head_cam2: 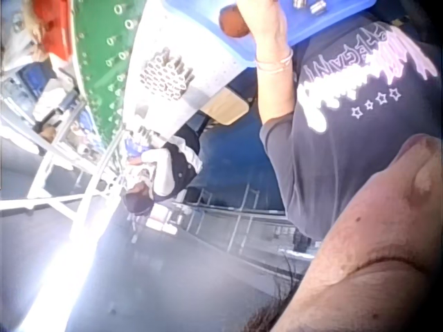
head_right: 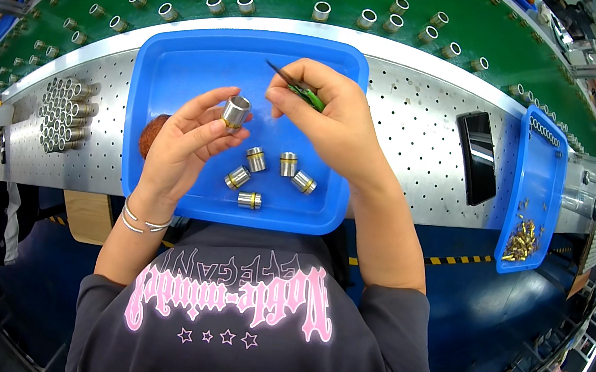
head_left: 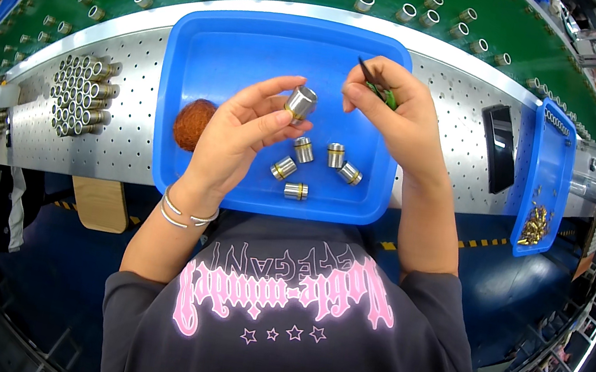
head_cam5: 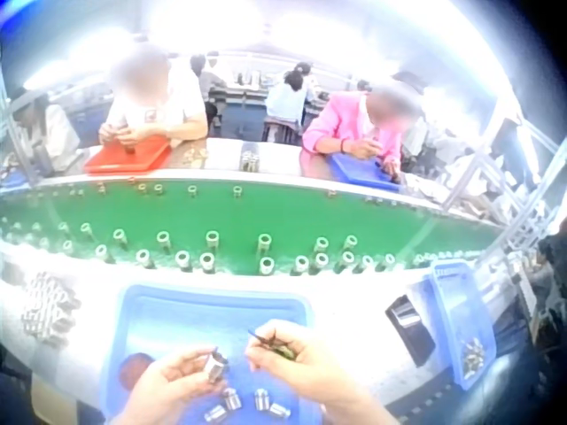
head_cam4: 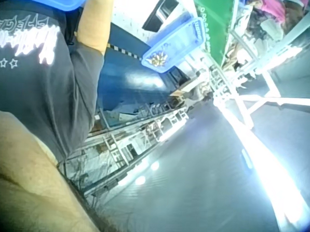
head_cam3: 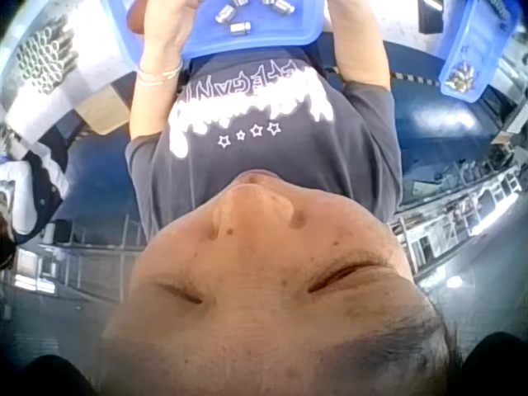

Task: The person uses a pair of green-handled tweezers to pick up small brass rings and place them onto cylindrical metal components held in their left hand. The person repeatedly performs this action, picking up rings from a blue tray and placing the finished components onto a green pegboard surface.

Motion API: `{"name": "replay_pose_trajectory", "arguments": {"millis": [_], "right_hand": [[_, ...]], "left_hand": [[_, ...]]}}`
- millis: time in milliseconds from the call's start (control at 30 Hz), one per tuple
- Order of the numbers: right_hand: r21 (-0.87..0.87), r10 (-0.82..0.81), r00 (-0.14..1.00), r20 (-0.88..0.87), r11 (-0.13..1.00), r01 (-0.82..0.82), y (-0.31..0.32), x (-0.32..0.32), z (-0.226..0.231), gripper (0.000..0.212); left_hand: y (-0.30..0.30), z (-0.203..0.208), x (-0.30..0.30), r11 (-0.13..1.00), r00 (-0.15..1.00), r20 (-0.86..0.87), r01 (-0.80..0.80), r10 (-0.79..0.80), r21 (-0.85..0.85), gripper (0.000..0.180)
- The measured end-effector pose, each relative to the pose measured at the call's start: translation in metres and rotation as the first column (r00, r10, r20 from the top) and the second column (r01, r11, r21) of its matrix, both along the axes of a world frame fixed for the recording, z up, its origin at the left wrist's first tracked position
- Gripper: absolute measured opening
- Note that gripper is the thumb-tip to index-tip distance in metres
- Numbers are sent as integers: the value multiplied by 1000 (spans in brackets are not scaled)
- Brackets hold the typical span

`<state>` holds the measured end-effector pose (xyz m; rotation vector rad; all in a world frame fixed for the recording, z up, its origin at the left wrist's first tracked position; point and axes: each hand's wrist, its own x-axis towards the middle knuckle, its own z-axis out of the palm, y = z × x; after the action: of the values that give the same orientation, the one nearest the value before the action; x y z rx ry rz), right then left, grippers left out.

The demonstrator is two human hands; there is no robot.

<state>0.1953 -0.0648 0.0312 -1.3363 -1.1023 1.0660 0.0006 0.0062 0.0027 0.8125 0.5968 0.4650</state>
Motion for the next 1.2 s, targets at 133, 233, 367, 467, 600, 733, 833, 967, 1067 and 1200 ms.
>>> {"name": "replay_pose_trajectory", "arguments": {"millis": [133,233,367,467,600,733,833,967,1067,1200], "right_hand": [[-24,121,970,209,993,-118,4,-1,8,15],[-2,247,905,347,965,-262,7,2,0,21],[-74,142,955,261,989,-127,6,-1,7,12],[-63,88,980,177,995,-78,4,1,6,6],[-19,93,996,10,996,-93,4,-2,3,7],[12,111,990,-82,994,-111,6,-9,6,8],[53,103,990,-98,994,-98,8,-12,2,9],[65,78,983,-167,996,-68,12,-16,5,9],[30,11,971,-239,1000,-4,16,-17,4,9],[-5,-118,914,-389,992,126,26,-11,-10,10]], "left_hand": [[-2,2,-1,982,997,27,62,-68,181,47],[-5,2,1,968,995,51,68,-82,241,51],[-2,5,-1,985,994,43,95,-102,146,51],[1,3,-4,997,998,20,62,-63,50,50],[2,1,-1,1000,999,32,-12,12,2,47],[2,3,1,999,999,39,-37,35,37,43],[2,4,2,993,999,31,-46,43,106,42],[0,-5,4,978,999,8,-34,33,206,43],[-3,-5,6,969,1000,14,-7,4,247,43],[-7,-3,6,970,998,14,56,-60,235,45]]}}
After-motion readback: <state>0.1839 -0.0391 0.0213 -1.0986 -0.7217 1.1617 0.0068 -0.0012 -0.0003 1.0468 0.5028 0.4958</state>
